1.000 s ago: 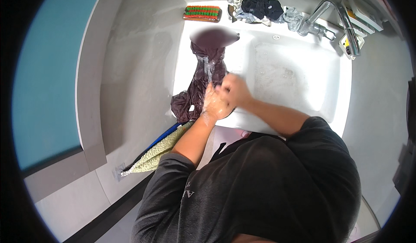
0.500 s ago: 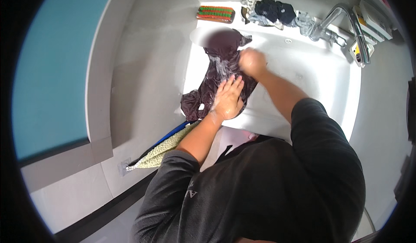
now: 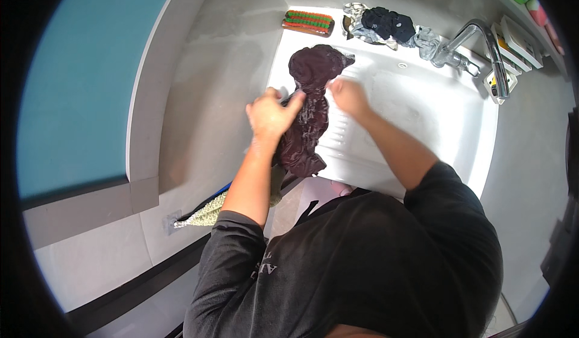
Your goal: The person hand washes a dark garment in a white sink, scrubbing and rinsing it under running water. They wring out the item, briefly move to a nearby washing machine, then return to the sink to continue washing and wringing the cloth.
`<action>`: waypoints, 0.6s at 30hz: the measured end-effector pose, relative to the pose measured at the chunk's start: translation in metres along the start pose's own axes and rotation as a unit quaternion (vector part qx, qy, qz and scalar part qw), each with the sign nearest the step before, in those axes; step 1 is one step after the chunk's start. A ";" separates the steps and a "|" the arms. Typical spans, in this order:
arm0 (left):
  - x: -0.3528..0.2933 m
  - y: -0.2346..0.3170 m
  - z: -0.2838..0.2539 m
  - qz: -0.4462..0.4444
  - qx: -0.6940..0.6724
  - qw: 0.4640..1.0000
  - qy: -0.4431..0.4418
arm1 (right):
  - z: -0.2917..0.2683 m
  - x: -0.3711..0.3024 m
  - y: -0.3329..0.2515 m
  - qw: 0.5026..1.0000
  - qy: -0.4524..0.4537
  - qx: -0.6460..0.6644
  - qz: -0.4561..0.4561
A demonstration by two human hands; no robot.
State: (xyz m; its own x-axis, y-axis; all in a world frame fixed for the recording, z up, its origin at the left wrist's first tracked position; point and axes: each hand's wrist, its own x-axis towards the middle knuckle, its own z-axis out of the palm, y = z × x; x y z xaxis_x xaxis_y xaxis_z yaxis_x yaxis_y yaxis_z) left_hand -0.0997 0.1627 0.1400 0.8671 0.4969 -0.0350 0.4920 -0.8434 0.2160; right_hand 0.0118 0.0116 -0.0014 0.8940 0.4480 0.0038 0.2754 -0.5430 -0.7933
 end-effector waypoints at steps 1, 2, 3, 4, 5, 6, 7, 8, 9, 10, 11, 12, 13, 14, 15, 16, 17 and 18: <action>-0.006 0.003 0.012 0.081 0.125 0.989 0.014 | -0.006 0.021 -0.004 0.997 0.063 -0.046 0.021; -0.013 0.011 0.022 0.132 0.151 0.980 0.013 | -0.007 0.039 0.001 0.994 0.105 -0.022 0.003; -0.018 0.016 0.034 0.182 0.176 0.967 0.013 | -0.004 0.046 -0.006 0.992 0.123 -0.005 0.006; -0.020 0.018 0.048 0.182 0.184 0.966 -0.003 | 0.005 0.052 -0.003 0.991 0.129 -0.029 0.001; -0.020 0.017 0.061 0.182 0.193 0.964 -0.019 | 0.012 0.058 0.001 0.989 0.135 -0.053 -0.004; -0.014 0.011 0.074 0.177 0.171 0.969 -0.018 | 0.011 0.066 0.002 0.996 0.077 -0.037 0.001; -0.011 0.006 0.072 0.175 0.129 0.976 -0.001 | 0.004 0.072 -0.004 1.000 0.017 -0.022 0.004; -0.008 -0.001 0.068 0.174 0.086 0.981 0.016 | -0.004 0.076 -0.008 0.999 -0.042 -0.008 0.009; -0.007 -0.010 0.063 0.171 0.041 0.984 0.034 | -0.019 0.077 -0.027 1.000 -0.012 0.010 0.004; -0.008 -0.013 0.046 0.190 0.007 0.975 0.118 | -0.039 0.080 -0.044 0.998 -0.002 0.062 0.006; -0.009 -0.016 0.028 0.196 -0.005 0.964 0.182 | -0.060 0.082 -0.063 0.993 0.007 0.115 0.009; -0.009 -0.024 0.016 0.200 -0.022 0.950 0.239 | -0.081 0.080 -0.085 0.983 0.039 0.178 -0.002; -0.009 -0.023 0.003 0.181 -0.054 0.944 0.271 | -0.100 0.076 -0.100 0.968 0.075 0.238 -0.011; -0.009 -0.023 -0.009 0.189 -0.029 0.942 0.276 | -0.112 0.073 -0.101 0.961 0.074 0.267 -0.019; -0.009 -0.026 -0.018 0.194 -0.005 0.940 0.282 | -0.123 0.071 -0.101 0.953 0.070 0.294 -0.027; -0.009 -0.035 -0.021 0.198 0.014 0.948 0.247 | -0.132 0.058 -0.104 0.956 0.061 0.286 -0.008; -0.012 -0.045 -0.022 0.202 0.033 0.956 0.212 | -0.126 0.050 -0.089 0.952 0.011 0.305 0.012; -0.012 -0.046 -0.021 0.176 0.045 0.976 0.124 | -0.099 0.050 -0.042 0.957 0.001 0.292 0.009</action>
State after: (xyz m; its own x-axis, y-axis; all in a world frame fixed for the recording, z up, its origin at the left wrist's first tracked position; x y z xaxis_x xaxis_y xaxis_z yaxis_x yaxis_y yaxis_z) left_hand -0.1342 0.2000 0.1508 0.9434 0.1985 0.2658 0.1820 -0.9796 0.0855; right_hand 0.0803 -0.0136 0.0927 0.8980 0.4399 -0.0127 0.0163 -0.0621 -0.9979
